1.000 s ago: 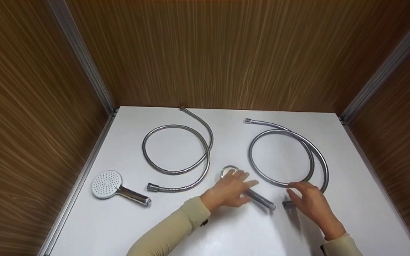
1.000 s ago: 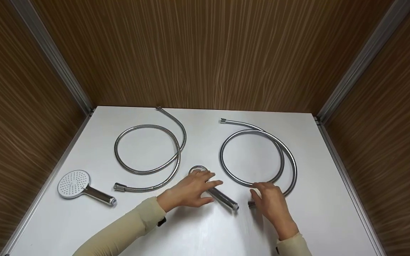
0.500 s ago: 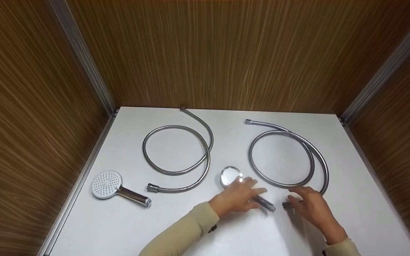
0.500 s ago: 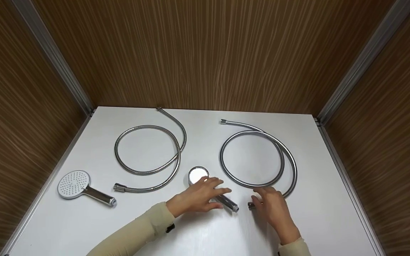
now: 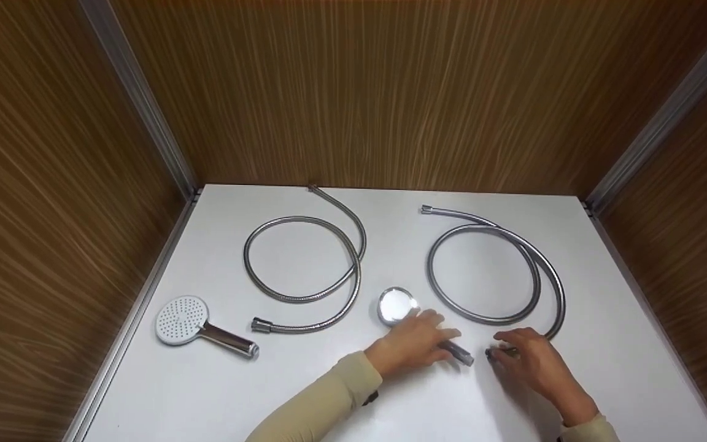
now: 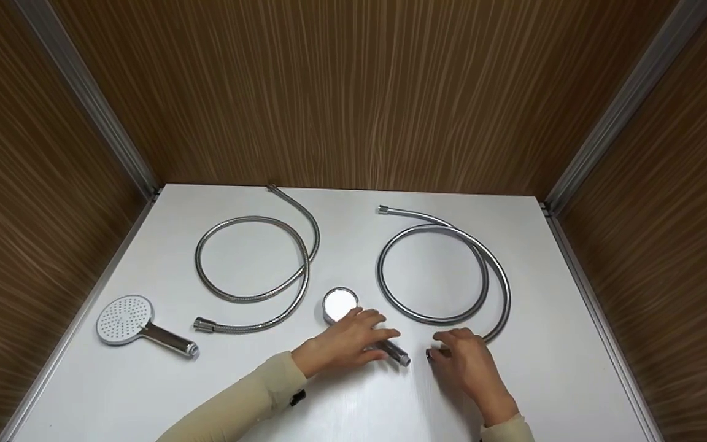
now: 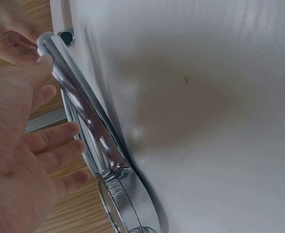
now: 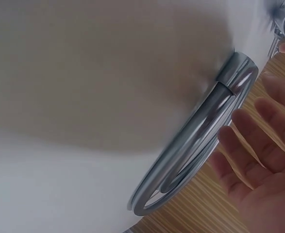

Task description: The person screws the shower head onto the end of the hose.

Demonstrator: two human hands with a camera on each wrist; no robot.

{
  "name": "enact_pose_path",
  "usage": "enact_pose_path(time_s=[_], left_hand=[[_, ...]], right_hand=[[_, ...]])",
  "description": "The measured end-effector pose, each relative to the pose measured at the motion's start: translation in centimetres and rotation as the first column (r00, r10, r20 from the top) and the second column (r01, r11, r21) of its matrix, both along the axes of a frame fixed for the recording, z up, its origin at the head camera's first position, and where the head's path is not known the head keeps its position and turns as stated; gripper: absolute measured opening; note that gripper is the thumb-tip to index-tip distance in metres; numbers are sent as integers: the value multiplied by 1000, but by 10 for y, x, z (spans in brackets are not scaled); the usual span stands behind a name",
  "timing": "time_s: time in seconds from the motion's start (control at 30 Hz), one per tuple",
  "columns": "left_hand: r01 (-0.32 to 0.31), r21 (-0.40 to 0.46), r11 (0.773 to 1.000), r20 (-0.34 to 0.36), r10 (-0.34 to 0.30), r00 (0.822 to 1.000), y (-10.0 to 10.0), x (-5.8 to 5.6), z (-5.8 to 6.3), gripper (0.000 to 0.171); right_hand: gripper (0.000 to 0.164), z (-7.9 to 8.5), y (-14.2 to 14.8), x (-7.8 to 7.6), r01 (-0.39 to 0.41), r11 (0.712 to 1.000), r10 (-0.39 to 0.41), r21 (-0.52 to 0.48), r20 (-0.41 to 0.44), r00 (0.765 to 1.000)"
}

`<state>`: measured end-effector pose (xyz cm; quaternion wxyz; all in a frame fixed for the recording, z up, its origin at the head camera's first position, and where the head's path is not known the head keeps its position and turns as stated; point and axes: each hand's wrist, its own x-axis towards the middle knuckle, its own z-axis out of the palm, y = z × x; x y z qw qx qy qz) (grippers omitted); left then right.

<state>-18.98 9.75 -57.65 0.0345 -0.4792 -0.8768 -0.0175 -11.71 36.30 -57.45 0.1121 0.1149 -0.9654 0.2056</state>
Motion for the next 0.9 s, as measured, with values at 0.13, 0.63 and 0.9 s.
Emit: enact_pose_path(time_s=[0.13, 0.63, 0.9], left_hand=[[1, 7, 1000, 2, -1, 1000, 1, 0, -1, 46], [12, 34, 999, -10, -11, 1000, 6, -1, -9, 39], [14, 50, 999, 7, -15, 1000, 7, -1, -12, 35]], right_hand=[[26, -1, 0, 0, 3, 1000, -3, 1, 40, 999], [26, -9, -1, 3, 15, 1000, -18, 20, 136, 990], [25, -9, -3, 2, 10, 998, -21, 58, 185, 983]])
